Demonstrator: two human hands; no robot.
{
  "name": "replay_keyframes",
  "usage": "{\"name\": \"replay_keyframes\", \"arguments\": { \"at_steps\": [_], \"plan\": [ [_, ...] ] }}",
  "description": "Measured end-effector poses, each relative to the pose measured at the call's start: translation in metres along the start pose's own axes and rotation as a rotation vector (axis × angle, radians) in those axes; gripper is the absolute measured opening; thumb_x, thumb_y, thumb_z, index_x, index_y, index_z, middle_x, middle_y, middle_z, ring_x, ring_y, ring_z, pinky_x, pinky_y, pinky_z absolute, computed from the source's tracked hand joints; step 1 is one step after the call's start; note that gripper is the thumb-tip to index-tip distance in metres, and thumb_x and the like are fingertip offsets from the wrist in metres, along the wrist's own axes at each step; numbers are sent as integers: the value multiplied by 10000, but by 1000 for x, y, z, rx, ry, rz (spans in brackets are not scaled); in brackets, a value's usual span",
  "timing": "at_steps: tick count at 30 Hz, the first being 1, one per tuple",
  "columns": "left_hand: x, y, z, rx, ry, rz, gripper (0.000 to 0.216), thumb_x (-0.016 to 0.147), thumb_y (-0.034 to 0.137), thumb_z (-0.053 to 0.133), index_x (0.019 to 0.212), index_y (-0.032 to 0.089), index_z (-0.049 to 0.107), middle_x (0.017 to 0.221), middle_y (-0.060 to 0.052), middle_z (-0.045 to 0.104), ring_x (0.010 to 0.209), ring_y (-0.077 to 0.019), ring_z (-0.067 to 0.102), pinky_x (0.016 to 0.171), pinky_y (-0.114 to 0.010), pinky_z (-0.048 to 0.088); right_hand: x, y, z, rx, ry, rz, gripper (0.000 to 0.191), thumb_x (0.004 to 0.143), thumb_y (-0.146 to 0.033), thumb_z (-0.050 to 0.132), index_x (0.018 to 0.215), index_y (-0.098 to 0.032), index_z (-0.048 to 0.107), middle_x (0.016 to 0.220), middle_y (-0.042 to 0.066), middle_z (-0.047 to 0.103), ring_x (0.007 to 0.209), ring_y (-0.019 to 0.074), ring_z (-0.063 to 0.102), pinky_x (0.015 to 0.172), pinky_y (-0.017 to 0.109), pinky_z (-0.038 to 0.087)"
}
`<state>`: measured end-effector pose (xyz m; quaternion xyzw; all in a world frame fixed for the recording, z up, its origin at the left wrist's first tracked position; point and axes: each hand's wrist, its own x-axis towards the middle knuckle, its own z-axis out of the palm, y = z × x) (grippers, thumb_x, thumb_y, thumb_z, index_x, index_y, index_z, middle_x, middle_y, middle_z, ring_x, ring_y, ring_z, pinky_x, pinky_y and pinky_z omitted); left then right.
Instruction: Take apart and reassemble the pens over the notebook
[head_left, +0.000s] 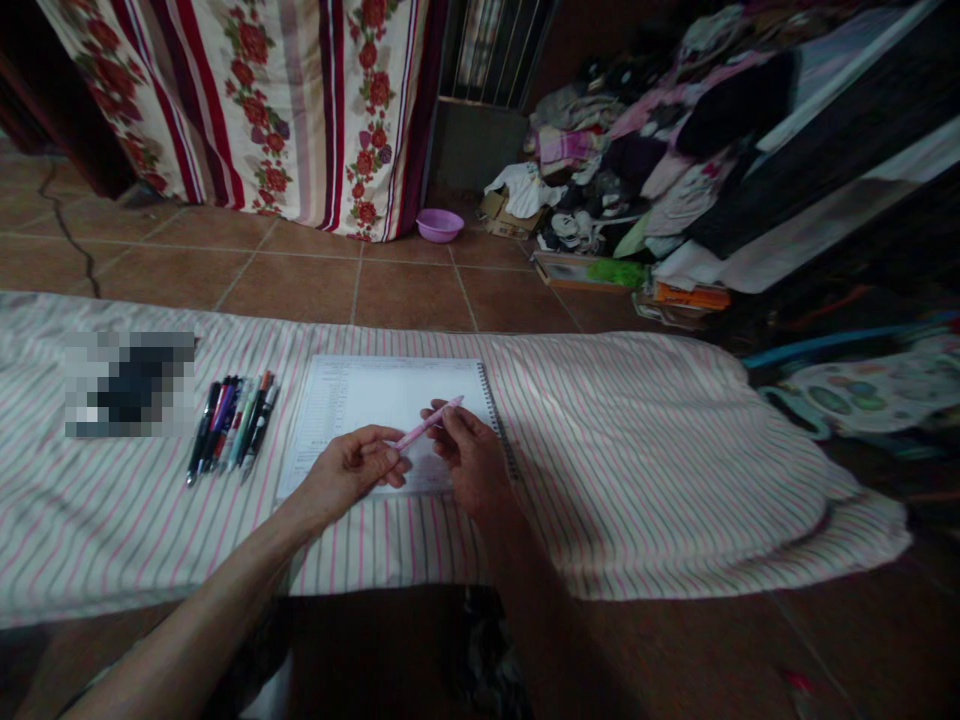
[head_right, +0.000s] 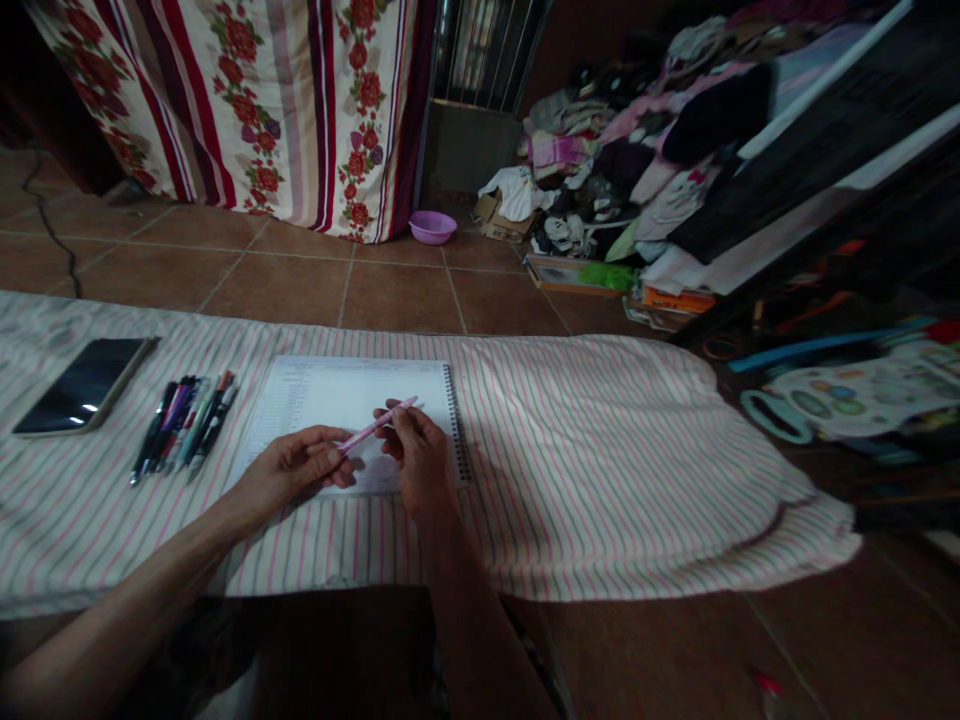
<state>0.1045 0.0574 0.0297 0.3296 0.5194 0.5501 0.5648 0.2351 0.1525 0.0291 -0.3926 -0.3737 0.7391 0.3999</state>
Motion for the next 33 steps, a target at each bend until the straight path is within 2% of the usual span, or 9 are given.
{"name": "replay_keyframes", "arguments": {
  "at_steps": [7, 14, 19, 22, 25, 27, 30, 33],
  "plan": [
    [2, -2, 0, 30, 6, 3, 438, 667, 443, 710, 952, 125, 610, 643, -23, 641, 584, -127, 575, 610, -273, 426, -4, 3, 3, -55, -106, 88, 294, 623, -377, 734, 842, -186, 695, 846, 48, 715, 626, 85, 591, 513, 179, 430],
    [2, 0, 1, 68, 26, -18, 394, 675, 462, 688, 863, 120, 642, 593, -19, 629, 549, -110, 549, 575, -253, 410, -5, 1, 2, -117, -138, 80, 257, 625, -350, 729, 825, -189, 703, 881, 44, 706, 651, 92, 590, 509, 181, 420],
    [2, 1, 2, 88, 43, 4, 370, 658, 474, 694, 790, 134, 629, 602, -26, 630, 540, -110, 533, 503, -227, 365, -6, 3, 5, -173, -112, -3, 215, 621, -346, 725, 743, -173, 688, 695, 11, 666, 564, 82, 545, 493, 192, 407],
    [2, 2, 2, 155, 27, 23, 327, 698, 457, 666, 764, 140, 623, 609, -22, 625, 507, -91, 492, 467, -212, 323, -6, 6, 9, -247, -34, -66, 204, 624, -360, 717, 669, -169, 662, 559, -17, 608, 480, 79, 504, 479, 214, 394],
    [1, 3, 2, 200, 24, 24, 317, 717, 456, 648, 747, 142, 620, 607, -19, 618, 477, -78, 451, 448, -207, 292, -7, 8, 11, -302, 16, -79, 222, 629, -374, 711, 640, -167, 632, 509, -28, 580, 442, 82, 491, 475, 228, 394],
    [1, 4, 2, 189, 30, 17, 320, 711, 458, 652, 728, 141, 616, 607, -22, 618, 474, -76, 445, 447, -206, 286, -8, 7, 11, -262, -11, -57, 231, 633, -381, 710, 668, -165, 637, 552, -14, 611, 469, 85, 507, 482, 224, 397],
    [1, 6, 2, 170, 32, 2, 323, 702, 460, 658, 689, 142, 609, 593, -21, 614, 476, -76, 448, 459, -209, 292, -10, 5, 12, -136, -91, -8, 274, 652, -394, 697, 808, -171, 668, 765, 38, 693, 559, 88, 542, 468, 203, 374],
    [1, 8, 2, 164, 36, -8, 333, 691, 469, 664, 669, 142, 604, 576, -17, 609, 480, -81, 455, 464, -211, 291, -10, 4, 11, -81, -137, 27, 307, 648, -366, 703, 894, -185, 678, 906, 64, 704, 613, 91, 559, 453, 195, 345]
  ]
}}
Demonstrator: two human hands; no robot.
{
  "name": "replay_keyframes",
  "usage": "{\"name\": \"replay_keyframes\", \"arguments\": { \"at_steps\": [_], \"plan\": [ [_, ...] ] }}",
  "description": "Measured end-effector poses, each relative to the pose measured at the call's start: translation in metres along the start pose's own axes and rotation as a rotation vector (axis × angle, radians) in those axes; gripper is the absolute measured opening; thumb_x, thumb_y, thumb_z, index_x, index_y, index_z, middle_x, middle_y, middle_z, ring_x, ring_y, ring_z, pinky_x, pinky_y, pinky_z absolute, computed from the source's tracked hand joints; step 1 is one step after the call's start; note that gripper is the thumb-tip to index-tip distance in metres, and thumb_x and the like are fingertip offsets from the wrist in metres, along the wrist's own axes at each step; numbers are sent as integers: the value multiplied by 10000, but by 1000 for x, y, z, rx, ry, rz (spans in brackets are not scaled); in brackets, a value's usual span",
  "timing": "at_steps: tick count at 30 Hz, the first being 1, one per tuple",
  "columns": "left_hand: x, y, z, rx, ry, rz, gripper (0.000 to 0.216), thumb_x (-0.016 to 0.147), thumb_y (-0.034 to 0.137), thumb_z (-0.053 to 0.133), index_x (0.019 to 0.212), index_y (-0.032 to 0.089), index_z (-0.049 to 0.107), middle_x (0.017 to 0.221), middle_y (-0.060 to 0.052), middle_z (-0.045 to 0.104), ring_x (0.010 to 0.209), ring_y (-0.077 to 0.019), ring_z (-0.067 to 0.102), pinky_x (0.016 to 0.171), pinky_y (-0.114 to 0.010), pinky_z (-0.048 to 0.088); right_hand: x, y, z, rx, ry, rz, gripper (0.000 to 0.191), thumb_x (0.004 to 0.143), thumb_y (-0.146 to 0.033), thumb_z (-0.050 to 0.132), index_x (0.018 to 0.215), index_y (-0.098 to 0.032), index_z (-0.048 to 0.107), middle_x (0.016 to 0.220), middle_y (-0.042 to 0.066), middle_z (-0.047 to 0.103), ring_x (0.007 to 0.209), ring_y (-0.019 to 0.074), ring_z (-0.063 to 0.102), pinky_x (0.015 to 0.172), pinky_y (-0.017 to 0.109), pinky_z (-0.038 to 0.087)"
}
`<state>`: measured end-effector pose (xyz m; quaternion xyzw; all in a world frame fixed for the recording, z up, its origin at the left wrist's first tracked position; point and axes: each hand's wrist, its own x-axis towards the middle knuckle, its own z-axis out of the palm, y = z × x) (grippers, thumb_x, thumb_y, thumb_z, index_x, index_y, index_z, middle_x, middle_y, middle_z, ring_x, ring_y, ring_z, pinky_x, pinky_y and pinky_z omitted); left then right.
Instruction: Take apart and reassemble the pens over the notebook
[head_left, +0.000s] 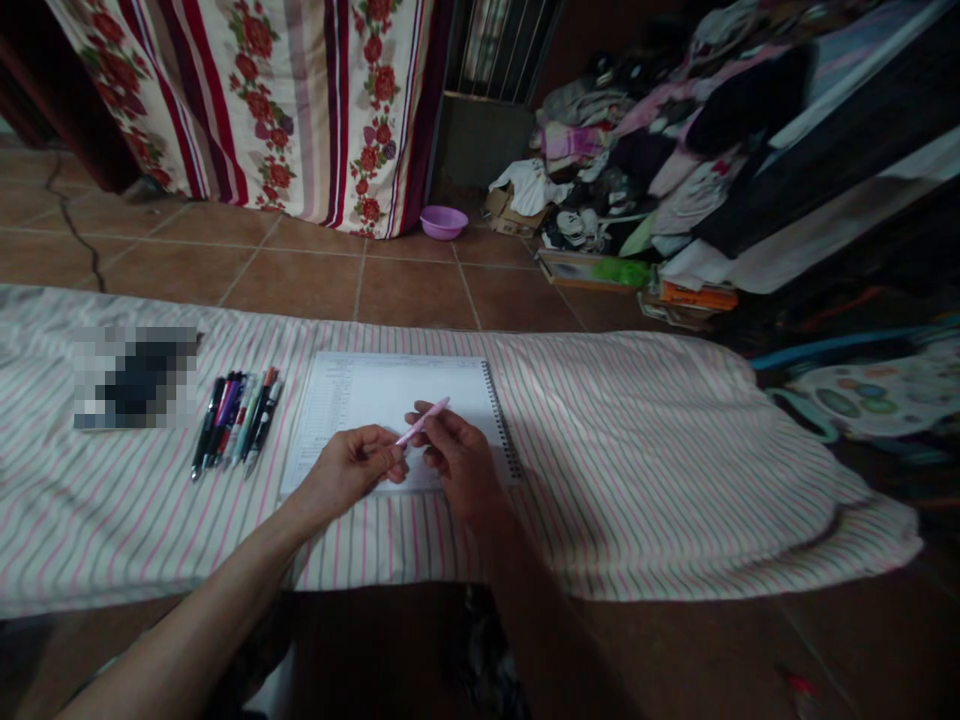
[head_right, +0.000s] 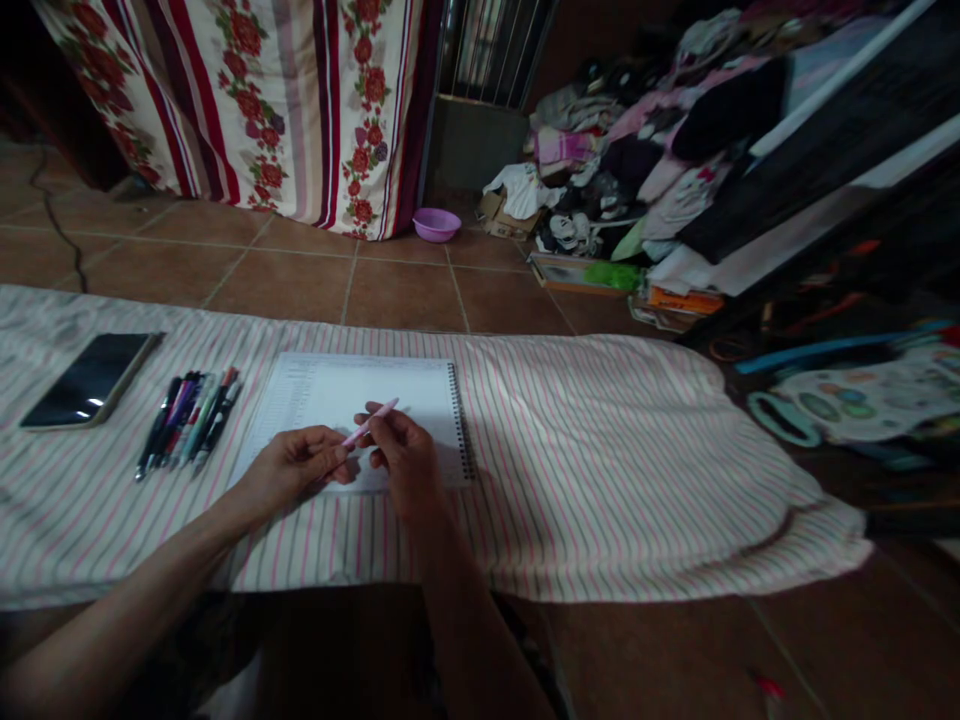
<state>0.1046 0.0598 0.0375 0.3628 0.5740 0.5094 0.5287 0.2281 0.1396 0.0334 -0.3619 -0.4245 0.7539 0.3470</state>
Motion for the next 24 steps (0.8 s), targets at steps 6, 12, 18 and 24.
{"name": "replay_keyframes", "arguments": {
  "at_steps": [6, 12, 18, 24],
  "plan": [
    [-1, 1, 2, 10, -3, -2, 344, 693, 478, 659, 691, 139, 597, 573, -10, 603, 438, -62, 397, 437, -207, 248, 2, 1, -2, -52, 45, 8, 222, 600, -340, 723, 752, -182, 689, 723, 13, 677, 526, 69, 497, 451, 201, 325],
    [-1, -2, 2, 17, -15, 17, 345, 706, 478, 650, 742, 138, 604, 602, -15, 611, 437, -58, 389, 427, -203, 243, 3, 5, -1, -138, 86, -39, 233, 627, -377, 717, 642, -167, 616, 522, -40, 557, 449, 58, 428, 448, 203, 326],
    [1, -3, -1, -10, 10, 12, 338, 684, 476, 668, 681, 146, 599, 591, -23, 626, 468, -79, 462, 448, -206, 305, -1, 0, 0, -10, -23, 22, 308, 638, -356, 710, 894, -190, 670, 869, 48, 696, 630, 101, 572, 478, 201, 360],
    [1, -2, -1, -20, 29, 1, 333, 669, 467, 683, 673, 146, 595, 580, -19, 626, 486, -89, 497, 478, -214, 343, 2, 5, -3, -53, -16, 3, 218, 647, -312, 703, 835, -200, 692, 824, 22, 693, 640, 94, 570, 519, 198, 381]
  ]
}}
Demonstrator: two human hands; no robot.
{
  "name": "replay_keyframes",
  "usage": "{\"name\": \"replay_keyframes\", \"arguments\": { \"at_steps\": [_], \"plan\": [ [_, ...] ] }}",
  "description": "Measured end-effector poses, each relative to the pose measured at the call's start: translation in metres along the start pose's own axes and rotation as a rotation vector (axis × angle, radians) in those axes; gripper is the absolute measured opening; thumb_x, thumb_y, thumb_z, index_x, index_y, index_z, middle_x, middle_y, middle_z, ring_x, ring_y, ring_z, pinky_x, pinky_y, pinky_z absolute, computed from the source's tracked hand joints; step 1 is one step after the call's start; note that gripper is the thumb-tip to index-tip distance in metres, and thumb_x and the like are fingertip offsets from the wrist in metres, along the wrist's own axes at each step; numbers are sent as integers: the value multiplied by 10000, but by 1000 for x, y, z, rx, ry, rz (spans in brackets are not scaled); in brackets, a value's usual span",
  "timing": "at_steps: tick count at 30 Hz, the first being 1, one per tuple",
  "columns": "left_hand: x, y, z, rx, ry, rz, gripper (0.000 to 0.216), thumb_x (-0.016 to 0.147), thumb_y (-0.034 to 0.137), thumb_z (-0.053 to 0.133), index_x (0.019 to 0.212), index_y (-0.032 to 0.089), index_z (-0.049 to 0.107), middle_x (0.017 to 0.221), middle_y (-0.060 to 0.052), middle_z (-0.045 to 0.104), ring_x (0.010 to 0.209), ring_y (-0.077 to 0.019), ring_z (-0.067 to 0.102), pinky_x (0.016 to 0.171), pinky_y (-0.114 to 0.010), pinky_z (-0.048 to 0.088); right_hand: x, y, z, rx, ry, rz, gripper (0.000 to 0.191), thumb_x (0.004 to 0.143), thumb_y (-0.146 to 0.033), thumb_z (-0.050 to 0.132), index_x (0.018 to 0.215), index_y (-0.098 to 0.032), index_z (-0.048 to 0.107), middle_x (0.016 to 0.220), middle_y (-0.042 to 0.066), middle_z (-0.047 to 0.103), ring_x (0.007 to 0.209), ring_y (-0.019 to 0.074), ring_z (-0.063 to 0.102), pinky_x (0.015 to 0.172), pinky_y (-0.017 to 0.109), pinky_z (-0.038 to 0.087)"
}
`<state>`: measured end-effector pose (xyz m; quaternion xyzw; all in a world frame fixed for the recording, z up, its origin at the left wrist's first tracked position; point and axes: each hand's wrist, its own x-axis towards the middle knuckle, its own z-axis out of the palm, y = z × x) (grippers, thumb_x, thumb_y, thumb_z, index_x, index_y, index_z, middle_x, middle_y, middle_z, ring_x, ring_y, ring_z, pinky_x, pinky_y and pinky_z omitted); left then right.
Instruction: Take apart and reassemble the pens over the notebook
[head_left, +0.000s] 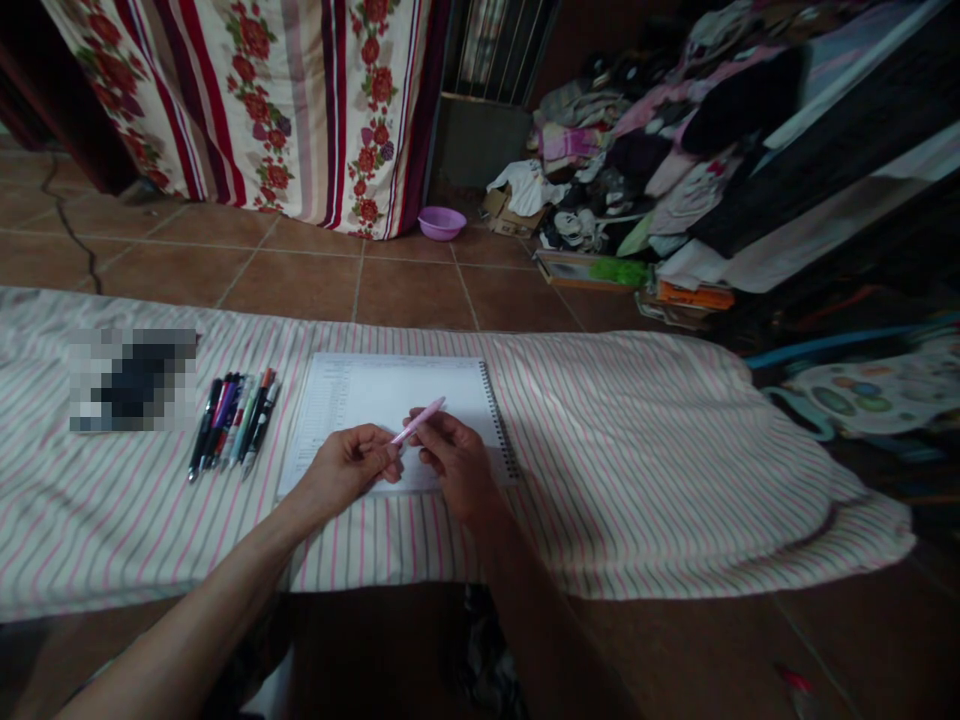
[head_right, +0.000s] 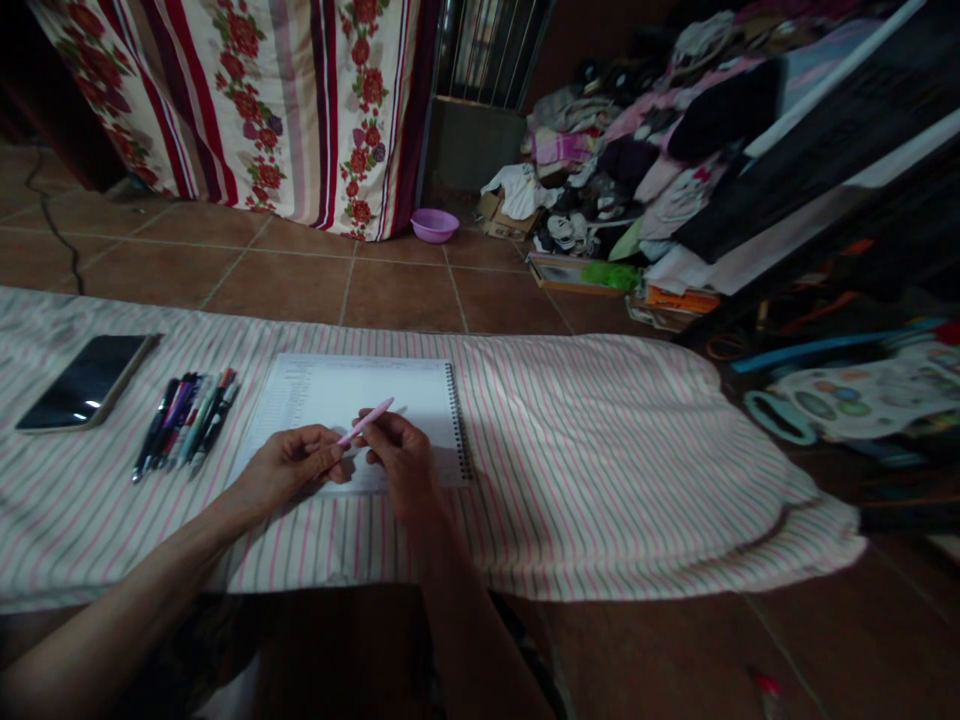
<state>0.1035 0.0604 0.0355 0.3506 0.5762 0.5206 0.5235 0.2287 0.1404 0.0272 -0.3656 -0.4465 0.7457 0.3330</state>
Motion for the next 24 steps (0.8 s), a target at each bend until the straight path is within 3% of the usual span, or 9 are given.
{"name": "replay_keyframes", "arguments": {
  "at_steps": [5, 10, 14, 24],
  "plan": [
    [0, -2, -1, 15, -6, 20, 325, 685, 455, 676, 748, 145, 604, 582, -22, 626, 487, -95, 502, 460, -211, 333, 0, 0, 1, -47, 65, -22, 159, 630, -310, 718, 712, -181, 673, 629, -14, 641, 513, 69, 494, 512, 207, 382],
    [0, 1, -1, 11, 2, 36, 321, 684, 452, 676, 739, 143, 608, 561, -16, 614, 497, -102, 520, 473, -214, 348, -1, -5, 1, 15, 5, 4, 314, 645, -360, 709, 908, -193, 666, 890, 53, 700, 657, 113, 596, 496, 197, 388],
    [0, 1, -2, 20, 7, 35, 314, 689, 444, 673, 770, 144, 625, 533, -5, 600, 477, -97, 501, 466, -214, 339, 1, -3, -1, -11, 27, -9, 303, 652, -357, 697, 913, -204, 682, 932, 63, 702, 684, 124, 606, 491, 198, 382],
    [1, -3, -2, 7, 0, 39, 307, 706, 431, 663, 777, 137, 606, 548, 0, 584, 489, -88, 479, 469, -208, 316, 4, 3, 1, -52, 131, -47, 183, 628, -338, 724, 690, -180, 657, 580, -30, 604, 495, 64, 468, 489, 199, 363]
  ]
}}
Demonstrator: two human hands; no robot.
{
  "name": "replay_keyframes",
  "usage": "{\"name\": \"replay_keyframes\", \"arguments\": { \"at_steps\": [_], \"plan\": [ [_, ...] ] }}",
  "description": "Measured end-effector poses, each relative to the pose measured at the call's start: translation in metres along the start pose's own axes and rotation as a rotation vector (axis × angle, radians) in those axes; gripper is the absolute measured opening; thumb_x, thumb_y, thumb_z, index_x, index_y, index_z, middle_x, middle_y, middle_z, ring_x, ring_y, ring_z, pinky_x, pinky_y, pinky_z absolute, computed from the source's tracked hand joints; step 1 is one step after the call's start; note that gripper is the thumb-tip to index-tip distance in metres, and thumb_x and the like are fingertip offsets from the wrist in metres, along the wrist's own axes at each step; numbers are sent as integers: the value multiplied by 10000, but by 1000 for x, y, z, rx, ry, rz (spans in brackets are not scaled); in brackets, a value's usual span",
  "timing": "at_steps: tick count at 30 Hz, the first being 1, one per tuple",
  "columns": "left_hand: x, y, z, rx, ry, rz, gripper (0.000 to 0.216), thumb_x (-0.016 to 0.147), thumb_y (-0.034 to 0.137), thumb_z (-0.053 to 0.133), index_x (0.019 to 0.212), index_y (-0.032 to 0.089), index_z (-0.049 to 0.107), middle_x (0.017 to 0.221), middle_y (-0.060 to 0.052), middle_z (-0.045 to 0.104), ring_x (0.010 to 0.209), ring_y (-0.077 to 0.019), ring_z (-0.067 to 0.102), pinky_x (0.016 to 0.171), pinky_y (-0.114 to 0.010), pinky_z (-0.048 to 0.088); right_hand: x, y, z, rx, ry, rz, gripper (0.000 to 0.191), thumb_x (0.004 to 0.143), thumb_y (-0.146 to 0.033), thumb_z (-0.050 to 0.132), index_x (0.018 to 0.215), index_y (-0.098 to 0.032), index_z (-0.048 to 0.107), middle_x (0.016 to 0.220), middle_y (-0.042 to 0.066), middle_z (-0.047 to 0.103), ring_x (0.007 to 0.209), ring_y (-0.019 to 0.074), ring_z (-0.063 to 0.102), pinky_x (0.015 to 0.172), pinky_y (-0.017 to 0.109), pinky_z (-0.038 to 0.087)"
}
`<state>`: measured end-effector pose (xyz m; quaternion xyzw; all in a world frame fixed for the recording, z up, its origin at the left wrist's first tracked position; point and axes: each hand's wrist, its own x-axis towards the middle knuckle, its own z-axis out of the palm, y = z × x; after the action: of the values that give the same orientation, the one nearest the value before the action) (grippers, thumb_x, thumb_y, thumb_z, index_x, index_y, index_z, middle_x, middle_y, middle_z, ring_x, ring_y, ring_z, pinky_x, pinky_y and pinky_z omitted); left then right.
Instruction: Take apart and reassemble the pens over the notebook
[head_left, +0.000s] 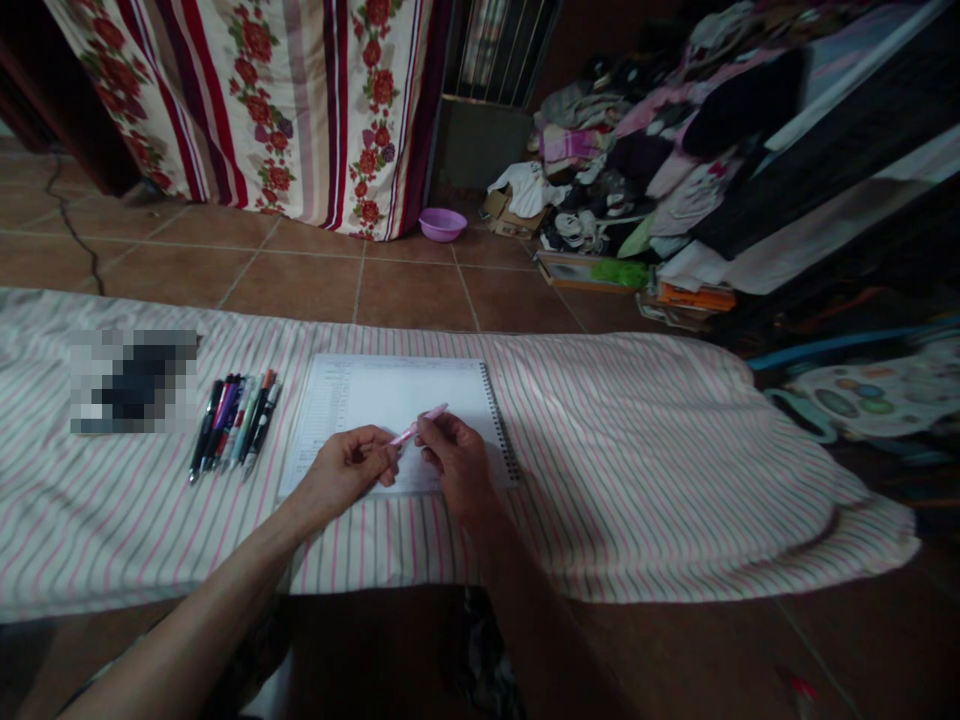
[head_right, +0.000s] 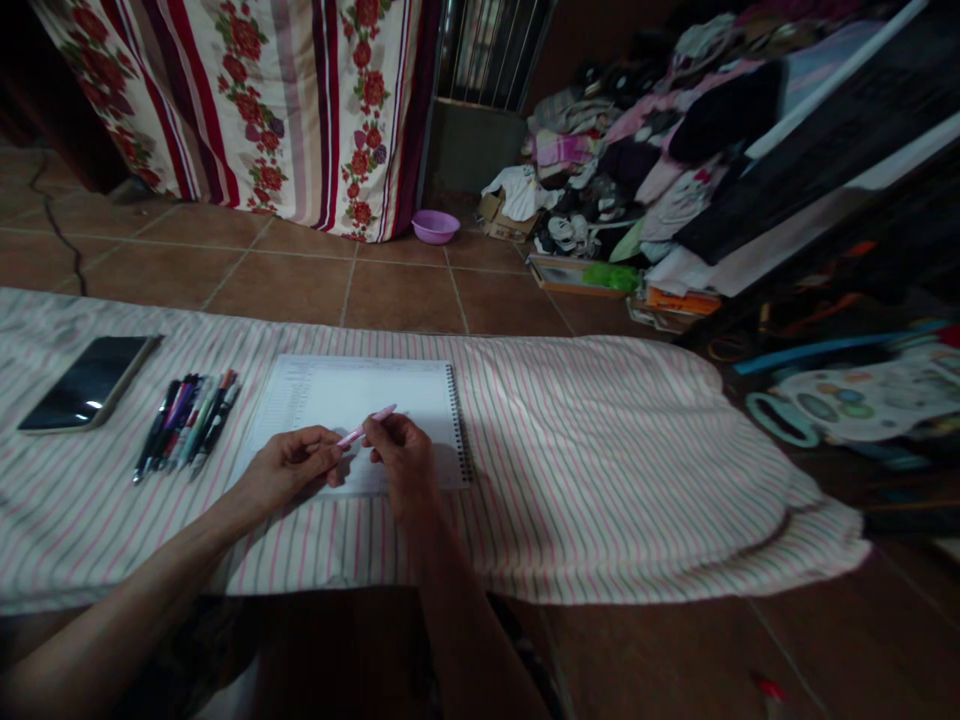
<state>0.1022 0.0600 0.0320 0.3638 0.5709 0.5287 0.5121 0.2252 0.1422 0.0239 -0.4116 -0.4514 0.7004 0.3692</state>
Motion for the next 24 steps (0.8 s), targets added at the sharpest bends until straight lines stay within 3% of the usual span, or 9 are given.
{"name": "replay_keyframes", "arguments": {
  "at_steps": [6, 11, 17, 24],
  "plan": [
    [1, 0, -2, -7, -2, -1, 309, 708, 431, 659, 768, 133, 603, 535, -3, 587, 483, -90, 478, 479, -212, 313, -1, -5, -2, 62, -95, 3, 267, 657, -354, 701, 865, -189, 671, 874, 41, 690, 644, 96, 561, 475, 191, 360],
    [2, 2, -3, 59, -8, 10, 303, 716, 434, 640, 731, 135, 595, 531, 0, 583, 465, -83, 449, 465, -210, 285, 2, -3, -5, 55, -100, 5, 230, 642, -318, 708, 830, -188, 682, 824, 23, 685, 628, 85, 542, 481, 187, 358],
    [0, 2, -1, 85, -4, 25, 289, 729, 414, 630, 782, 130, 609, 553, -6, 590, 524, -104, 498, 527, -225, 346, 2, -1, -5, 23, -16, 7, 208, 615, -339, 733, 696, -169, 644, 580, -29, 590, 511, 62, 464, 488, 198, 361],
    [3, -2, -2, 6, -14, 25, 288, 725, 418, 636, 765, 136, 599, 543, -3, 585, 535, -117, 519, 573, -246, 381, 0, -9, -4, 130, -94, 26, 316, 622, -333, 723, 896, -184, 673, 876, 52, 695, 630, 94, 547, 469, 198, 344]
  ]
}}
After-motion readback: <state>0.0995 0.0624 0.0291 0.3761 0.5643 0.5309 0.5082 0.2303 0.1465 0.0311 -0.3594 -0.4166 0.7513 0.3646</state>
